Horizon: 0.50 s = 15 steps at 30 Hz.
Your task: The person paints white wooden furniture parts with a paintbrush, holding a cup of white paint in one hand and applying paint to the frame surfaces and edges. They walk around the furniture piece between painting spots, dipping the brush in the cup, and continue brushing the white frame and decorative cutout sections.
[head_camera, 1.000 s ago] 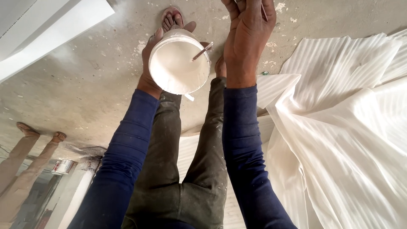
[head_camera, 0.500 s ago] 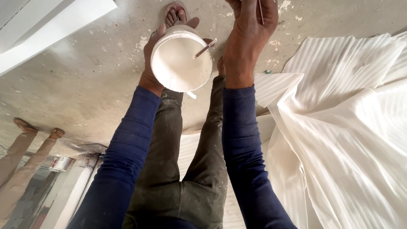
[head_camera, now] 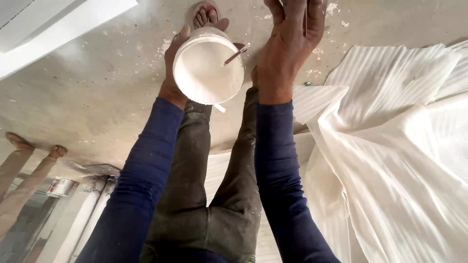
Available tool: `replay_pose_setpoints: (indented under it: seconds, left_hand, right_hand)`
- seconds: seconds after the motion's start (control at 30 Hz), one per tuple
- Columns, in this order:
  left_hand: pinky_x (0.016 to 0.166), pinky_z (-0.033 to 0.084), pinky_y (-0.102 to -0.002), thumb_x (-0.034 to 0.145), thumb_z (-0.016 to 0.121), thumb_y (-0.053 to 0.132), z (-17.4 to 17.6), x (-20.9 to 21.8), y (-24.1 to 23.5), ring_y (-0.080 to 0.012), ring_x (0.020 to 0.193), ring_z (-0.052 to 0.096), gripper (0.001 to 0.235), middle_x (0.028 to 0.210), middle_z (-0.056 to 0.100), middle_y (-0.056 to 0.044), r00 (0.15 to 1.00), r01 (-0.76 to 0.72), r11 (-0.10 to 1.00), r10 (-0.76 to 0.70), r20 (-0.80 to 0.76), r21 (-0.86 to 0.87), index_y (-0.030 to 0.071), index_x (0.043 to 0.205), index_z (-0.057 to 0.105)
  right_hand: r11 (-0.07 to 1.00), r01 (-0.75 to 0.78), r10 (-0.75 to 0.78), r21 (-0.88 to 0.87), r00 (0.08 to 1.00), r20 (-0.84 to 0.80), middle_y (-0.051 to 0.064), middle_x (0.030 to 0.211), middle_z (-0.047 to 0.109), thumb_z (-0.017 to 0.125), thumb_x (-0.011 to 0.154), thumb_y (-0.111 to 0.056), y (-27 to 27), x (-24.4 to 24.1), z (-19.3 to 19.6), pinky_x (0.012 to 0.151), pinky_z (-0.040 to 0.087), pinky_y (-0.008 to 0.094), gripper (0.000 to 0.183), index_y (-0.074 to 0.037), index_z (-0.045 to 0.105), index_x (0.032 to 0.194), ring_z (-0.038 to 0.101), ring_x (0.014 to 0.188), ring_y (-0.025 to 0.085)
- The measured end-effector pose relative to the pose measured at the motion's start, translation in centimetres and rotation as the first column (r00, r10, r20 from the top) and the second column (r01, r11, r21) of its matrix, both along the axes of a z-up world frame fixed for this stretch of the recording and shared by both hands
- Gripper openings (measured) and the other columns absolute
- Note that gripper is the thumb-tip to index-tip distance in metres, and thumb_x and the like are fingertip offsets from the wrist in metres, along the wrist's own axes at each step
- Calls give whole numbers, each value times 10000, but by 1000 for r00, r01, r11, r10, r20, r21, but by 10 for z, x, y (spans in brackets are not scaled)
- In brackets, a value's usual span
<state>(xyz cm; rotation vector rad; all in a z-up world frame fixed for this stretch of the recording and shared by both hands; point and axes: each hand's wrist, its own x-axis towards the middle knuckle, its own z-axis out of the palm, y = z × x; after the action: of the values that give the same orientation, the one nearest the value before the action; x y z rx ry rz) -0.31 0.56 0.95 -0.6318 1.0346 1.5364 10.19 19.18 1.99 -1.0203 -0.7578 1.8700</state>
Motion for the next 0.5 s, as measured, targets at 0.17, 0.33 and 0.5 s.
replay_pose_setpoints:
  seconds: [0.17,0.33,0.5]
  left_hand:
    - [887,613,-314,981,660,447,-4,0,-5,-203,1023,707,614,1167,716,-185,1000,2,1000,-2,-7,13,-62,1320,605]
    - [879,606,-323,1004,649,452,5,-4,-1,-204,1022,697,640,1176,707,-184,1000,25,999,-25,5,24,-75,1364,595]
    - [871,635,-319,873,648,468,40,-17,34,-208,1012,734,597,1142,735,-141,962,-24,992,-12,272,126,9,1254,617]
  right_hand:
    - [1000,-7,7,1,1000,7,78,1036,741,642,1117,-143,-1,7,-6,902,629,385,158,-73,672,1255,733,970,182]
    - [997,79,-80,17,992,101,89,1032,735,650,1111,-186,-2,22,-3,824,611,359,211,-52,658,1274,708,903,175]
    - [981,170,-153,-90,974,168,87,1079,724,573,1095,-294,7,27,-19,798,597,357,330,-51,638,1309,690,857,170]
